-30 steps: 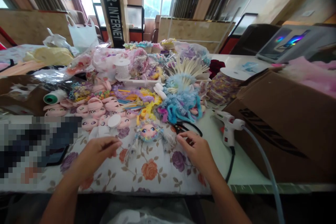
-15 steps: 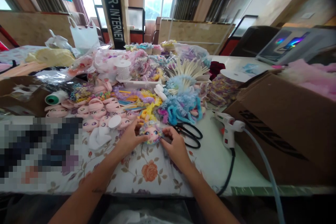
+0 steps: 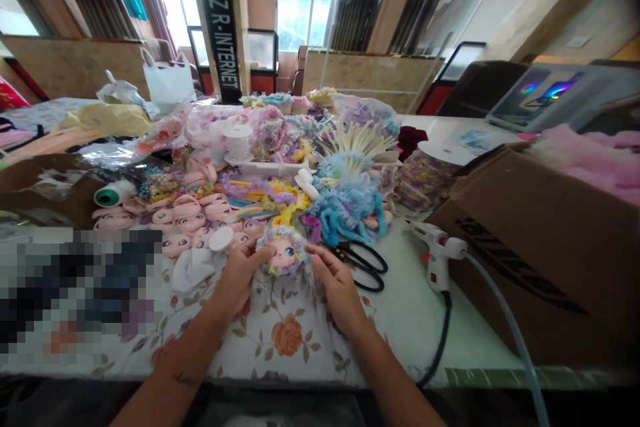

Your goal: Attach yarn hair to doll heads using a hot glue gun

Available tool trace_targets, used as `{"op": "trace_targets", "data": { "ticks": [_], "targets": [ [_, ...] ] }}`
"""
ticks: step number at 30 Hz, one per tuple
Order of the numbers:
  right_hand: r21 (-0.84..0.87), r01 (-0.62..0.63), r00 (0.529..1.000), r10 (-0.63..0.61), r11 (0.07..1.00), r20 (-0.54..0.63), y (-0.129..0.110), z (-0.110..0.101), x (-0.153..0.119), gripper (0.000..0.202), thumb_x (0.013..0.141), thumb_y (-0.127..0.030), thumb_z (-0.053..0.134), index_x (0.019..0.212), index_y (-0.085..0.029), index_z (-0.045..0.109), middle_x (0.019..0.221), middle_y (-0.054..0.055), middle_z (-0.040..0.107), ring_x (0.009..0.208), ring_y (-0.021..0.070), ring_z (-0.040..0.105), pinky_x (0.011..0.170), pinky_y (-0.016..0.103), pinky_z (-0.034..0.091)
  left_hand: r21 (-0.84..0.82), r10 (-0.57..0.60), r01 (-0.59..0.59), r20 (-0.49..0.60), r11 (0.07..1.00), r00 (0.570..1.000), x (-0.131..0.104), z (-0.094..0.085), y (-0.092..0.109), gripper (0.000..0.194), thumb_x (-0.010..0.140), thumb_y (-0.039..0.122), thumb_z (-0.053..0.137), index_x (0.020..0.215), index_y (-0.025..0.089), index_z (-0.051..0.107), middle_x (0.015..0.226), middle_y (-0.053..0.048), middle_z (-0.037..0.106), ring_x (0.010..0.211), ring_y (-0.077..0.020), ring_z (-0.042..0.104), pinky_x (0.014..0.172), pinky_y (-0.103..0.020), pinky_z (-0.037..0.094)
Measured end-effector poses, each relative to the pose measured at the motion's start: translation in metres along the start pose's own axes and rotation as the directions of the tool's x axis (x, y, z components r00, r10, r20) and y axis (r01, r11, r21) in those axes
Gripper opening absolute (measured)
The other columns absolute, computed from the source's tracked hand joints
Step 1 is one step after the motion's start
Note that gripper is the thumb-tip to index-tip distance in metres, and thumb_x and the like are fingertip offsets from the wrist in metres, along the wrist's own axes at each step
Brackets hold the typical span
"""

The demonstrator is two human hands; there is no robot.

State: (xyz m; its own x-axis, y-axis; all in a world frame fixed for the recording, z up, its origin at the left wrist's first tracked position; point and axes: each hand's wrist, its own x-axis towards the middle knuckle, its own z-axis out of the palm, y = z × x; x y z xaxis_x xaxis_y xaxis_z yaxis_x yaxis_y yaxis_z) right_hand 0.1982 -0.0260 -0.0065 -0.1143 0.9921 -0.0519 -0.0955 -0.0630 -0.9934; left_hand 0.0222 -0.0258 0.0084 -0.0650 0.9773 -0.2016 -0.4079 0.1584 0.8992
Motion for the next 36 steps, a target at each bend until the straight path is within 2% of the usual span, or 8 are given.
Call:
{"op": "trace_targets", "data": {
  "ticks": [6,12,16,20,23,27,32,36],
  "targets": [
    [0.043,-0.026,0.999,0.027,0.999,-0.030,-0.006,0.001,-0.001,0.031,0.066,-0.042,0.077,0.084,-0.019,0.066,0.075,0.000,0.064,0.069,0.0152,0.057,0.064,0.026,0.046,0.004,0.054,-0.053,-0.046,0.999,0.998,-0.008,0.007,0.001,0.046,0.066,0.029,0.075,0.108,0.017,0.062,0.095,-0.004,0.072,0.085,-0.0192,0.067,0.077,-0.030,0.052],
    [0.142,-0.031,0.997,0.042,0.989,-0.072,-0.001,0.008,-0.002,0.033,0.060,-0.036,0.081,0.082,-0.020,0.063,0.069,-0.003,0.059,0.063,0.0124,0.053,0.060,0.023,0.043,0.107,0.215,-0.202,-0.119,0.973,0.969,-0.012,0.015,-0.008,0.040,0.071,0.032,0.073,0.107,0.017,0.063,0.107,-0.004,0.069,0.100,-0.0202,0.063,0.087,-0.029,0.049],
    [0.189,-0.031,0.996,0.047,0.982,-0.080,0.001,0.008,-0.002,0.033,0.060,-0.034,0.082,0.081,-0.019,0.062,0.067,-0.004,0.058,0.060,0.0109,0.051,0.058,0.022,0.041,-0.042,0.088,-0.093,-0.104,0.995,0.991,-0.016,0.017,-0.008,0.041,0.076,0.045,0.067,0.109,0.020,0.063,0.109,-0.005,0.070,0.107,-0.0226,0.062,0.089,-0.033,0.050],
    [0.214,-0.012,0.992,0.038,0.977,-0.117,0.001,0.007,0.000,0.034,0.059,-0.033,0.082,0.083,-0.019,0.062,0.065,-0.005,0.054,0.059,0.0094,0.048,0.056,0.021,0.039,-0.184,-0.036,0.046,0.054,0.982,0.998,-0.020,0.013,-0.002,0.057,0.085,0.064,0.043,0.116,0.020,0.061,0.106,-0.009,0.071,0.105,-0.0257,0.063,0.086,-0.038,0.053],
    [0.178,0.000,0.991,0.023,0.984,-0.128,0.001,0.006,0.000,0.033,0.061,-0.034,0.081,0.084,-0.019,0.062,0.063,-0.006,0.051,0.056,0.0098,0.046,0.054,0.021,0.038,-0.190,-0.054,0.077,0.125,0.979,0.991,-0.022,0.007,-0.002,0.052,0.082,0.053,0.057,0.122,0.021,0.057,0.112,-0.008,0.068,0.105,-0.0245,0.063,0.085,-0.035,0.054],
    [0.158,0.011,0.995,0.006,0.987,-0.102,0.001,0.005,-0.002,0.034,0.062,-0.033,0.080,0.088,-0.020,0.062,0.067,-0.004,0.056,0.060,0.0114,0.051,0.057,0.022,0.042,-0.093,-0.015,0.021,0.063,0.995,0.998,-0.023,0.000,-0.009,0.068,0.069,0.027,0.076,0.130,0.028,0.047,0.125,-0.003,0.061,0.103,-0.0176,0.063,0.079,-0.023,0.053],
    [0.142,-0.017,1.000,0.020,0.990,-0.017,-0.001,0.004,-0.005,0.045,0.065,-0.035,0.079,0.104,-0.022,0.061,0.091,0.003,0.069,0.080,0.0190,0.064,0.073,0.030,0.051,-0.122,0.019,-0.018,0.006,0.992,1.000,-0.023,0.003,-0.009,0.062,0.075,0.034,0.072,0.130,0.024,0.045,0.111,-0.006,0.067,0.086,-0.0178,0.068,0.068,-0.025,0.055],
    [0.104,0.002,1.000,0.000,0.995,-0.017,-0.001,0.004,-0.006,0.046,0.067,-0.036,0.078,0.107,-0.023,0.061,0.088,0.001,0.069,0.076,0.0181,0.064,0.070,0.029,0.051,-0.135,-0.008,-0.001,-0.062,0.991,0.998,-0.019,0.003,-0.001,0.057,0.073,0.035,0.073,0.124,0.023,0.050,0.110,-0.006,0.068,0.088,-0.0193,0.068,0.073,-0.029,0.057]
  ]
}}
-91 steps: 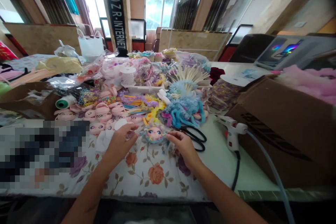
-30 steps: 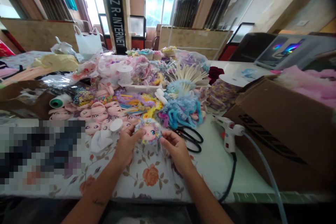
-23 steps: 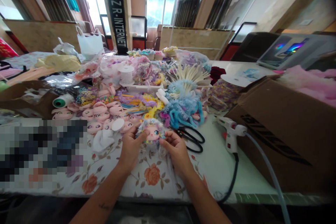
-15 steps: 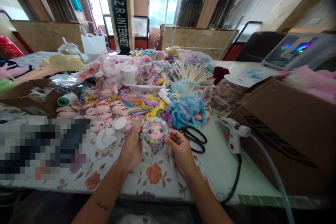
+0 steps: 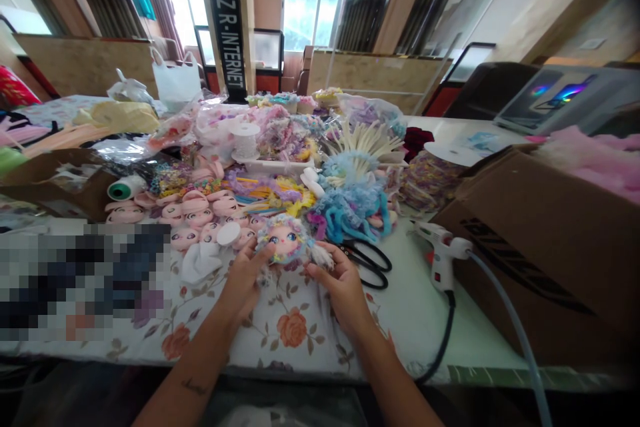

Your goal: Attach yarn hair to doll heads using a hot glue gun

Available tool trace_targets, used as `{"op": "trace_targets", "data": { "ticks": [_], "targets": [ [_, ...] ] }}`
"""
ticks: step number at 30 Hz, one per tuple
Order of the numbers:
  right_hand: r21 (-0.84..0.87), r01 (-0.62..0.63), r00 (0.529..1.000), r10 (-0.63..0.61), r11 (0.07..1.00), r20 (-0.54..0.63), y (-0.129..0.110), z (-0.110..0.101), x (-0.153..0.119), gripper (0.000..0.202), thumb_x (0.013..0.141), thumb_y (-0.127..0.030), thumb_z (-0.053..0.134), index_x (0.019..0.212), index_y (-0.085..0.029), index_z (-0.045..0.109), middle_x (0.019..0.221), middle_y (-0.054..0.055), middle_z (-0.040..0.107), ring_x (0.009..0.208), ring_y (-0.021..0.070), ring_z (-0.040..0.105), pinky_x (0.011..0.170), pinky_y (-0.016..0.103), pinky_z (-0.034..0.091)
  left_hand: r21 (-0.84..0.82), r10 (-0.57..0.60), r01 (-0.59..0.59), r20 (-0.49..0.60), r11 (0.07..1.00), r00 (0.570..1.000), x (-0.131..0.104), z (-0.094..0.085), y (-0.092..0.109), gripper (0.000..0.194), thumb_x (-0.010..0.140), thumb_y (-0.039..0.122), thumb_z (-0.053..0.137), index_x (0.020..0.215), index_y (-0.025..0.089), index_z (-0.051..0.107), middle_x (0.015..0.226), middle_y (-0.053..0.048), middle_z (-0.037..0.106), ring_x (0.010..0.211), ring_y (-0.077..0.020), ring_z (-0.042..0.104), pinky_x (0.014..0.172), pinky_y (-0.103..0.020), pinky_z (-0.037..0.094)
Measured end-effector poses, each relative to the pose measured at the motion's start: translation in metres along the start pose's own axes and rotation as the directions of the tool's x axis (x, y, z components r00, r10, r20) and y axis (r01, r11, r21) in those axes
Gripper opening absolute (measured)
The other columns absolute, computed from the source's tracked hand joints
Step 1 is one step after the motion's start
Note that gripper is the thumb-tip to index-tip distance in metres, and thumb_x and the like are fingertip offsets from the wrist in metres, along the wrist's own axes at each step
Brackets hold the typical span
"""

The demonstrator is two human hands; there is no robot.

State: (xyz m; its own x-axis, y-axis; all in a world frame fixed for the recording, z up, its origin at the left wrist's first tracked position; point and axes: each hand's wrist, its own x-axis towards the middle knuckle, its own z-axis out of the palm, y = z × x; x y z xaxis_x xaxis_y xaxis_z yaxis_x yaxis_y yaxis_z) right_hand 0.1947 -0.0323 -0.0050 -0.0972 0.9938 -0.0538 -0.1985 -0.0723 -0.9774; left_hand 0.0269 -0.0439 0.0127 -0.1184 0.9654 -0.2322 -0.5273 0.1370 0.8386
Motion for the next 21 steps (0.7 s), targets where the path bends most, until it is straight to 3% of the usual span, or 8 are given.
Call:
{"op": "trace_targets", "data": {
  "ticks": [5,9,11,14,16,18,21],
  "targets": [
    [-0.057,-0.044,0.997,0.048,0.997,0.064,0.002,-0.007,-0.007,0.051,0.069,-0.032,0.075,0.115,-0.019,0.056,0.073,-0.001,0.067,0.061,0.0155,0.061,0.059,0.028,0.051,0.058,-0.077,0.075,0.042,0.995,0.996,0.012,-0.007,0.003,0.055,0.073,0.032,0.073,0.123,0.021,0.050,0.107,-0.007,0.068,0.086,-0.0194,0.068,0.072,-0.032,0.058],
    [-0.196,-0.170,0.975,0.194,0.966,0.107,0.005,-0.020,-0.020,0.063,0.072,-0.031,0.071,0.129,-0.015,0.048,0.057,-0.004,0.064,0.049,0.0157,0.060,0.052,0.029,0.050,0.298,-0.087,0.059,0.082,0.953,0.993,0.025,-0.014,-0.003,0.048,0.073,0.037,0.071,0.115,0.018,0.056,0.108,-0.010,0.067,0.087,-0.0222,0.067,0.069,-0.033,0.058],
    [-0.247,-0.198,0.963,0.235,0.949,0.131,0.005,-0.027,-0.025,0.064,0.072,-0.030,0.070,0.130,-0.015,0.048,0.055,-0.006,0.063,0.048,0.0155,0.059,0.050,0.029,0.050,0.502,0.010,-0.047,0.075,0.864,0.997,0.030,-0.017,-0.003,0.046,0.073,0.043,0.069,0.111,0.017,0.060,0.110,-0.011,0.067,0.095,-0.0258,0.065,0.075,-0.037,0.056],
    [-0.262,-0.225,0.952,0.269,0.938,0.146,0.000,-0.038,-0.031,0.060,0.068,-0.030,0.072,0.124,-0.016,0.053,0.059,-0.006,0.063,0.050,0.0147,0.060,0.048,0.028,0.051,0.775,0.213,-0.171,0.048,0.608,0.976,0.031,-0.024,0.003,0.050,0.067,0.045,0.072,0.108,0.018,0.063,0.110,-0.012,0.066,0.105,-0.0308,0.061,0.090,-0.042,0.048],
    [-0.282,-0.236,0.952,0.279,0.930,0.124,-0.004,-0.047,-0.033,0.057,0.067,-0.031,0.074,0.118,-0.016,0.057,0.062,-0.004,0.065,0.050,0.0140,0.061,0.047,0.027,0.050,0.836,0.230,-0.180,0.066,0.518,0.971,0.026,-0.031,0.008,0.057,0.062,0.039,0.076,0.113,0.019,0.061,0.112,-0.012,0.066,0.108,-0.0319,0.059,0.095,-0.044,0.044],
    [-0.314,-0.234,0.960,0.270,0.920,0.076,-0.008,-0.056,-0.032,0.050,0.068,-0.035,0.073,0.112,-0.015,0.060,0.064,-0.002,0.067,0.049,0.0138,0.060,0.045,0.025,0.048,0.854,0.198,-0.190,0.105,0.485,0.975,0.015,-0.040,0.010,0.063,0.060,0.031,0.077,0.119,0.020,0.058,0.119,-0.012,0.062,0.112,-0.0311,0.057,0.097,-0.043,0.042],
    [-0.357,-0.172,0.984,0.175,0.918,-0.026,-0.010,-0.063,-0.028,0.036,0.072,-0.041,0.069,0.097,-0.014,0.066,0.065,0.002,0.067,0.051,0.0142,0.060,0.047,0.025,0.047,0.880,0.202,-0.222,0.147,0.420,0.968,-0.008,-0.055,0.010,0.051,0.069,0.027,0.067,0.119,0.022,0.055,0.127,-0.009,0.056,0.116,-0.0268,0.053,0.100,-0.041,0.039]
  ]
}}
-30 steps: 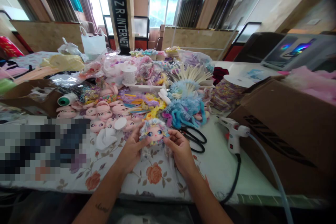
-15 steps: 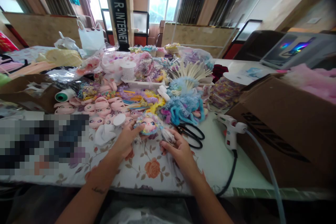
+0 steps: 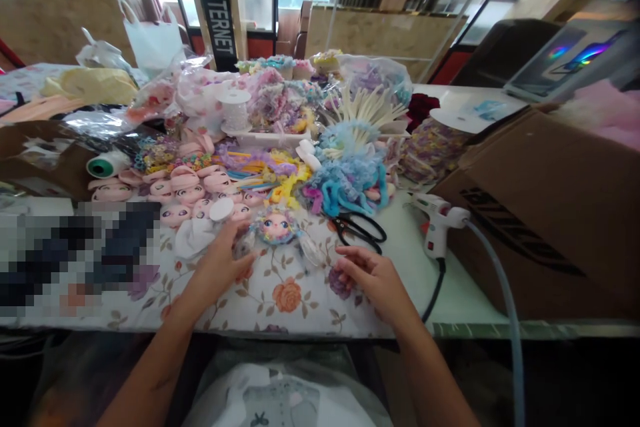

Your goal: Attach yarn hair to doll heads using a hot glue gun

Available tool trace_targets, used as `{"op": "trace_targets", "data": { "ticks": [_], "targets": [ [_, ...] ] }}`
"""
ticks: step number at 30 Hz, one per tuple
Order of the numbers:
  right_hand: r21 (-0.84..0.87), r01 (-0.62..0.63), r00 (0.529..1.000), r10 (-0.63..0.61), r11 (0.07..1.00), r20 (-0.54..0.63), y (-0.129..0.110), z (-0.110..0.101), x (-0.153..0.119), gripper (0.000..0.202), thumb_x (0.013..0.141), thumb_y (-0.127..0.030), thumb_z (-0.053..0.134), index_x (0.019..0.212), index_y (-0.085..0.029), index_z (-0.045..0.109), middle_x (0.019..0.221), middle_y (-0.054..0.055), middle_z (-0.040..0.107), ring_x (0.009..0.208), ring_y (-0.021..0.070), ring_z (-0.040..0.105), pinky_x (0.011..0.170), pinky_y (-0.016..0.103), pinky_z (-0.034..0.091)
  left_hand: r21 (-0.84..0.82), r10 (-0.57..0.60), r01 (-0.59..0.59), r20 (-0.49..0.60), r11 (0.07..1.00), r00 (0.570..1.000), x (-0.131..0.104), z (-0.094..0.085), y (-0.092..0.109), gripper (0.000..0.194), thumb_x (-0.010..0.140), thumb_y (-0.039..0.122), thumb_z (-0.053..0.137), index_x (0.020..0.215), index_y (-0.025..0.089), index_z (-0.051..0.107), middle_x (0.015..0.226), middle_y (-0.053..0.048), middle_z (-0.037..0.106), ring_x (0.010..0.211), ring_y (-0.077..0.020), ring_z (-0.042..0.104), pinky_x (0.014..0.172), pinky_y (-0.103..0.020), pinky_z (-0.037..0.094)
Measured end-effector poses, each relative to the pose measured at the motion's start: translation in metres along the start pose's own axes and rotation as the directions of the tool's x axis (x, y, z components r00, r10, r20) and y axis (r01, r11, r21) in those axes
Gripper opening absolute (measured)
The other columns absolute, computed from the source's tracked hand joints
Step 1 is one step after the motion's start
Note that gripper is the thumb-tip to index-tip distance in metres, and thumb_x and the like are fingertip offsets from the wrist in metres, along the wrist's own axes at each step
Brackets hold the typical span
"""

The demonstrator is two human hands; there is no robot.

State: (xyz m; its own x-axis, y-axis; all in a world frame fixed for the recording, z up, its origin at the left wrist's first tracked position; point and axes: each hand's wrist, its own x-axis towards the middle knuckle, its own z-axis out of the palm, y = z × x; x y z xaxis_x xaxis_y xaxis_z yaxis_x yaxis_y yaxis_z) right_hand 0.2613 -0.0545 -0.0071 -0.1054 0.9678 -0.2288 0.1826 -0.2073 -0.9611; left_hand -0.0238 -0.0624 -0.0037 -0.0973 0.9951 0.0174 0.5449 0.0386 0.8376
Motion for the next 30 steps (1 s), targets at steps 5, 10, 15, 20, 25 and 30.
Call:
{"op": "trace_targets", "data": {
  "ticks": [5,10,15,20,25,30],
  "targets": [
    [-0.205,0.216,0.975,-0.223,0.955,-0.010,-0.004,0.014,0.008,0.025,0.077,-0.038,0.065,0.088,-0.017,0.072,0.072,0.004,0.068,0.056,0.0150,0.059,0.053,0.027,0.046,0.050,-0.115,0.109,0.142,0.993,0.983,-0.038,-0.020,-0.009,0.025,0.078,0.033,0.058,0.099,0.019,0.062,0.092,-0.006,0.064,0.080,-0.0214,0.061,0.070,-0.031,0.048],
    [-0.286,0.282,0.959,-0.257,0.916,0.122,-0.002,0.022,0.008,0.024,0.082,-0.038,0.061,0.090,-0.019,0.074,0.075,0.004,0.070,0.066,0.0189,0.063,0.059,0.029,0.048,0.185,-0.121,0.073,0.266,0.980,0.956,-0.063,-0.042,0.001,0.015,0.080,0.035,0.059,0.084,0.024,0.067,0.071,0.000,0.065,0.063,-0.0174,0.056,0.059,-0.026,0.040],
    [-0.502,0.243,0.863,-0.421,0.830,-0.278,0.004,-0.016,0.016,0.026,0.084,-0.035,0.056,0.093,-0.016,0.070,0.088,0.010,0.072,0.077,0.0240,0.065,0.075,0.037,0.050,0.079,0.047,-0.064,0.204,0.995,0.978,-0.054,-0.003,0.027,0.015,0.082,0.034,0.057,0.077,0.022,0.065,0.073,-0.001,0.066,0.066,-0.0170,0.057,0.061,-0.025,0.040],
    [-0.846,0.216,0.858,-0.508,0.488,-0.074,-0.003,-0.046,0.036,0.028,0.081,-0.024,0.056,0.101,-0.009,0.068,0.100,0.017,0.067,0.097,0.0320,0.060,0.087,0.044,0.045,0.235,0.197,-0.255,0.244,0.938,0.950,-0.034,0.064,0.040,0.005,0.079,0.022,0.059,0.075,0.020,0.061,0.079,-0.003,0.063,0.079,-0.0198,0.058,0.071,-0.030,0.042],
    [-0.854,0.210,0.938,-0.346,0.477,0.038,-0.012,-0.043,0.058,0.033,0.080,-0.037,0.063,0.104,-0.015,0.066,0.101,0.013,0.065,0.093,0.0276,0.060,0.081,0.036,0.045,0.454,0.204,-0.211,0.065,0.866,0.977,-0.035,0.088,0.043,0.023,0.074,0.038,0.069,0.079,0.019,0.057,0.083,-0.004,0.059,0.084,-0.0242,0.058,0.072,-0.033,0.044],
    [-0.888,0.156,0.970,-0.235,0.432,0.057,-0.021,-0.044,0.058,0.021,0.080,-0.037,0.061,0.085,-0.017,0.060,0.083,0.008,0.065,0.078,0.0240,0.061,0.064,0.029,0.039,0.498,0.224,-0.205,0.023,0.843,0.974,-0.040,0.090,0.043,0.013,0.081,0.031,0.061,0.081,0.019,0.058,0.083,-0.005,0.059,0.083,-0.0238,0.058,0.072,-0.034,0.044]
  ]
}}
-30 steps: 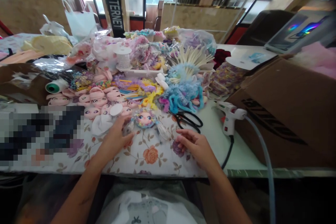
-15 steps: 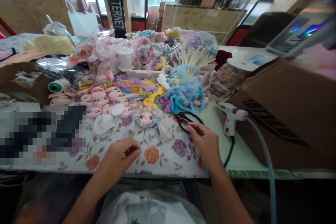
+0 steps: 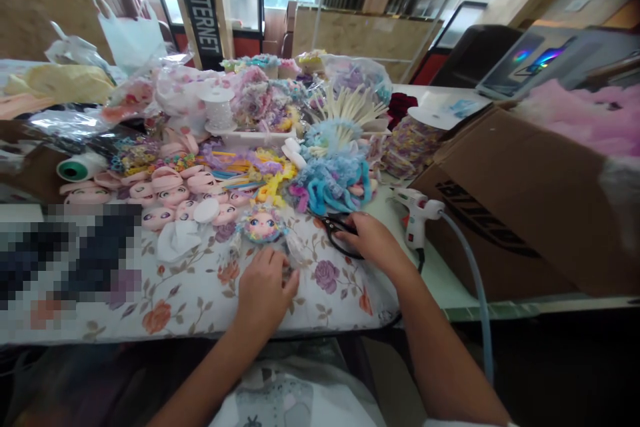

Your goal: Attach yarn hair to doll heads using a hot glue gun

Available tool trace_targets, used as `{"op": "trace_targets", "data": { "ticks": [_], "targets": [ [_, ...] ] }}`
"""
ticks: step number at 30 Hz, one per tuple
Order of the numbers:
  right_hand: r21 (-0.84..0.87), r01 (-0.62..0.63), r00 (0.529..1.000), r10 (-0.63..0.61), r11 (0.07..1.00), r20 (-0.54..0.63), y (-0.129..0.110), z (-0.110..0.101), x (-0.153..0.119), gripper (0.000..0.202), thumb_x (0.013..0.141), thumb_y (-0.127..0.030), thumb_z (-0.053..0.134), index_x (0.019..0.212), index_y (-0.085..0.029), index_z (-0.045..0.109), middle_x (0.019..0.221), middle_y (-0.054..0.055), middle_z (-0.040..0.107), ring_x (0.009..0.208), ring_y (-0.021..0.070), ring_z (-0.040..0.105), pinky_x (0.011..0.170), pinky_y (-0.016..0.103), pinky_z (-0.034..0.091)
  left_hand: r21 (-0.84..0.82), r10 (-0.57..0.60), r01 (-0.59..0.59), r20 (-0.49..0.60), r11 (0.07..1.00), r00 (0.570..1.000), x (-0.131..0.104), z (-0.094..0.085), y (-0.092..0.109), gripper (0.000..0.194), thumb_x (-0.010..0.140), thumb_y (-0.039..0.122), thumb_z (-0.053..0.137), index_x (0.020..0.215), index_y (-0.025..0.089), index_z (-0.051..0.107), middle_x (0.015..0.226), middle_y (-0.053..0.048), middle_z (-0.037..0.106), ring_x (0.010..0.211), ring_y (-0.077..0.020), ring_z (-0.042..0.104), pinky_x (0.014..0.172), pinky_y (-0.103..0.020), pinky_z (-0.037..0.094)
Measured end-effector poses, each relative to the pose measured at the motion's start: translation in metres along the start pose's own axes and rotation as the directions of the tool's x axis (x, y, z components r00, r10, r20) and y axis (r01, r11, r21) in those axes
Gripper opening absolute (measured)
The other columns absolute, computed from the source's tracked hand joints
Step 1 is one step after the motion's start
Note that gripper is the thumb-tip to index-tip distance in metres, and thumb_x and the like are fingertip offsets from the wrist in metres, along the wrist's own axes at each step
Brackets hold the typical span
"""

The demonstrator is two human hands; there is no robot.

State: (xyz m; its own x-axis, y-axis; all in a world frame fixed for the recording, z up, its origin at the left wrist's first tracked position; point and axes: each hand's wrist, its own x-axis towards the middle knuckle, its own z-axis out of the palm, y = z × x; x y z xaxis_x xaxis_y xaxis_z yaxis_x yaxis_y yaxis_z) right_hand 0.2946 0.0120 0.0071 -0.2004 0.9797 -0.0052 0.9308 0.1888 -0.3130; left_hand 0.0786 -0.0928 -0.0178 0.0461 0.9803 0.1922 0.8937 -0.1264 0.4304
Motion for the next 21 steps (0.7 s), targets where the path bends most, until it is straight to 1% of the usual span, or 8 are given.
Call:
{"op": "trace_targets", "data": {
  "ticks": [3,6,11,13,15,18,20,21],
  "targets": [
    [-0.057,-0.060,0.997,0.063,0.997,0.053,0.003,-0.010,-0.016,0.020,0.080,-0.038,0.059,0.082,-0.018,0.058,0.077,0.007,0.064,0.072,0.0232,0.060,0.056,0.027,0.034,-0.032,0.005,-0.006,-0.023,0.999,1.000,-0.001,0.000,-0.003,0.008,0.084,0.024,0.054,0.080,0.019,0.058,0.082,-0.004,0.059,0.082,-0.0221,0.058,0.072,-0.033,0.044],
    [-0.017,-0.137,0.986,0.138,0.990,0.098,0.007,-0.018,-0.041,0.023,0.076,-0.040,0.062,0.082,-0.018,0.058,0.073,0.006,0.065,0.068,0.0228,0.059,0.054,0.027,0.033,-0.066,0.029,-0.030,-0.015,0.997,0.999,0.000,-0.002,-0.010,0.011,0.086,0.021,0.050,0.079,0.020,0.058,0.081,-0.004,0.060,0.081,-0.0214,0.058,0.072,-0.033,0.044],
    [0.308,-0.252,0.968,0.236,0.917,0.088,0.014,-0.018,-0.078,0.032,0.074,-0.049,0.063,0.081,-0.017,0.062,0.077,0.007,0.067,0.070,0.0219,0.059,0.061,0.029,0.041,-0.127,0.030,-0.025,0.033,0.992,0.999,-0.001,-0.011,-0.031,0.011,0.086,0.017,0.049,0.087,0.020,0.060,0.086,-0.004,0.061,0.084,-0.0213,0.059,0.076,-0.034,0.046],
    [0.532,-0.287,0.957,0.265,0.797,0.119,0.012,-0.016,-0.086,0.036,0.068,-0.052,0.067,0.079,-0.018,0.061,0.073,0.004,0.065,0.066,0.0193,0.058,0.059,0.028,0.042,-0.108,0.003,-0.004,-0.013,0.994,1.000,-0.002,-0.014,-0.038,0.015,0.086,0.014,0.047,0.093,0.019,0.060,0.089,-0.006,0.062,0.082,-0.0216,0.059,0.075,-0.035,0.047],
    [0.712,-0.328,0.941,0.282,0.620,0.188,0.005,-0.015,-0.090,0.040,0.061,-0.051,0.074,0.077,-0.018,0.058,0.068,0.001,0.062,0.059,0.0154,0.055,0.054,0.026,0.042,-0.082,0.019,-0.031,-0.146,0.996,0.989,-0.003,-0.017,-0.040,0.019,0.086,0.011,0.046,0.099,0.016,0.059,0.092,-0.008,0.061,0.085,-0.0227,0.058,0.077,-0.037,0.048],
    [0.826,-0.379,0.923,0.227,0.418,0.309,-0.013,-0.012,-0.091,0.043,0.060,-0.054,0.075,0.075,-0.020,0.053,0.053,-0.007,0.048,0.042,0.0078,0.041,0.043,0.022,0.034,-0.092,0.231,-0.269,-0.299,0.959,0.926,0.001,-0.019,-0.029,0.017,0.086,0.012,0.051,0.099,0.016,0.060,0.096,-0.009,0.061,0.094,-0.0227,0.055,0.084,-0.037,0.047],
    [0.862,-0.379,0.925,0.149,0.336,0.349,-0.023,-0.010,-0.091,0.047,0.062,-0.059,0.072,0.075,-0.020,0.050,0.049,-0.011,0.038,0.036,0.0048,0.030,0.038,0.020,0.027,-0.117,0.422,-0.459,-0.244,0.881,0.873,0.007,-0.016,-0.017,0.014,0.086,0.012,0.052,0.095,0.017,0.062,0.099,-0.008,0.062,0.098,-0.0214,0.054,0.087,-0.035,0.046],
    [0.872,-0.378,0.926,0.112,0.311,0.361,-0.027,-0.008,-0.091,0.049,0.063,-0.062,0.071,0.076,-0.020,0.049,0.049,-0.011,0.036,0.036,0.0042,0.028,0.037,0.019,0.025,-0.105,0.478,-0.503,-0.198,0.858,0.856,0.011,-0.014,-0.011,0.014,0.086,0.012,0.051,0.094,0.017,0.062,0.101,-0.008,0.062,0.101,-0.0218,0.054,0.089,-0.035,0.045]
  ]
}}
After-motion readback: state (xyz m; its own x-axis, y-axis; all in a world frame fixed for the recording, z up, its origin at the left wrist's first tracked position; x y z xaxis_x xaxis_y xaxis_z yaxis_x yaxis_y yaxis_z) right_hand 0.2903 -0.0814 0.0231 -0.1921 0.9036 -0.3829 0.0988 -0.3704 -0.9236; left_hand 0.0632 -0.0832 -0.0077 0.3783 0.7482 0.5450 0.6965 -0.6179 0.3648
